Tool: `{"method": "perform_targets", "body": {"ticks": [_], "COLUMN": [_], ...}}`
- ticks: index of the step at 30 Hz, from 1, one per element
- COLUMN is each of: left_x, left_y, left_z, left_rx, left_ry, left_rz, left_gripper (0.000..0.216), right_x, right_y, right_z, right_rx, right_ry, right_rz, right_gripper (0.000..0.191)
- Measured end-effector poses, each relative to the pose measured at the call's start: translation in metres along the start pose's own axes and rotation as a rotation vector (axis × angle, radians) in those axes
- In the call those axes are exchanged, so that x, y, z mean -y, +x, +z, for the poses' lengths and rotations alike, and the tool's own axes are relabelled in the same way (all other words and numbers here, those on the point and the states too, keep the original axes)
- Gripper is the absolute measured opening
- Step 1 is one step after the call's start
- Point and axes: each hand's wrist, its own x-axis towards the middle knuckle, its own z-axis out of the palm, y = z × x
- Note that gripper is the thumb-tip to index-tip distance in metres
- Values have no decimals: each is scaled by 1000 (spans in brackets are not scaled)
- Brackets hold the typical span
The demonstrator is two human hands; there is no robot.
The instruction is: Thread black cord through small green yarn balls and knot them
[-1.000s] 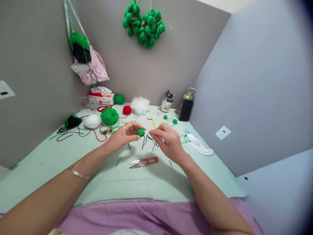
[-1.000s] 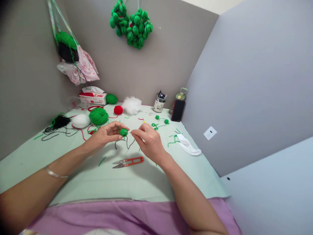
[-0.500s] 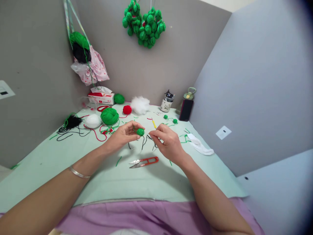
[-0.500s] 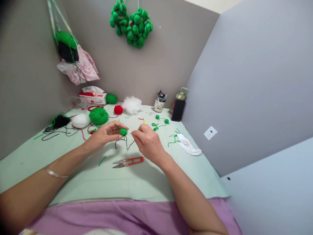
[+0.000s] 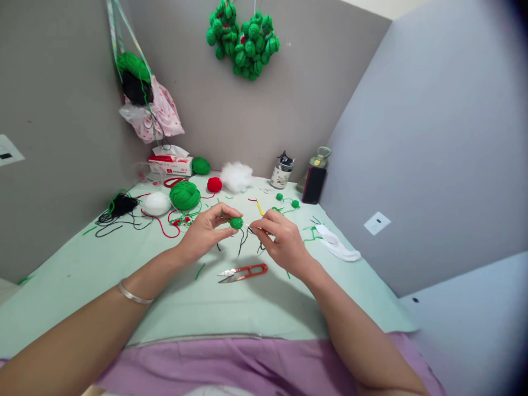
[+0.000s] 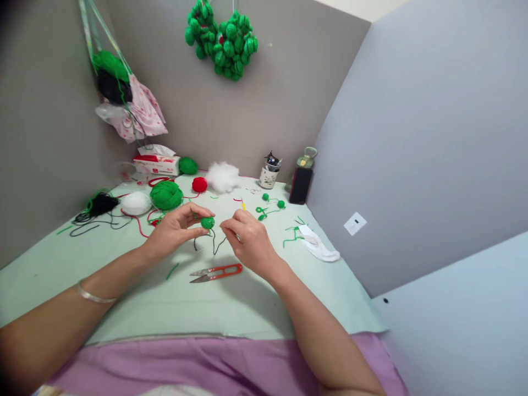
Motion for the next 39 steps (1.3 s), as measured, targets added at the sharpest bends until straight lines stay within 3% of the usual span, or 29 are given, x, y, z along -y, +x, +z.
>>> {"method": "perform_targets", "body": {"ticks": [21, 30, 39], "left_x": [-2, -5, -4], "left_y": [1, -1, -3], "left_z": [2, 7, 10], "left_rx": [-4, 6, 19], "left_ry": [-220, -226, -221], "left_rz": [-89, -74, -22], "left_gripper": [31, 28, 24], "right_x": [-1, 5, 6], "right_y": [1, 4, 3], "right_z": [1, 6, 7], "right_rx": [64, -7, 4], "right_ry": [485, 506, 432], "right_rz": [291, 293, 255], "right_gripper": [17, 8, 9]}}
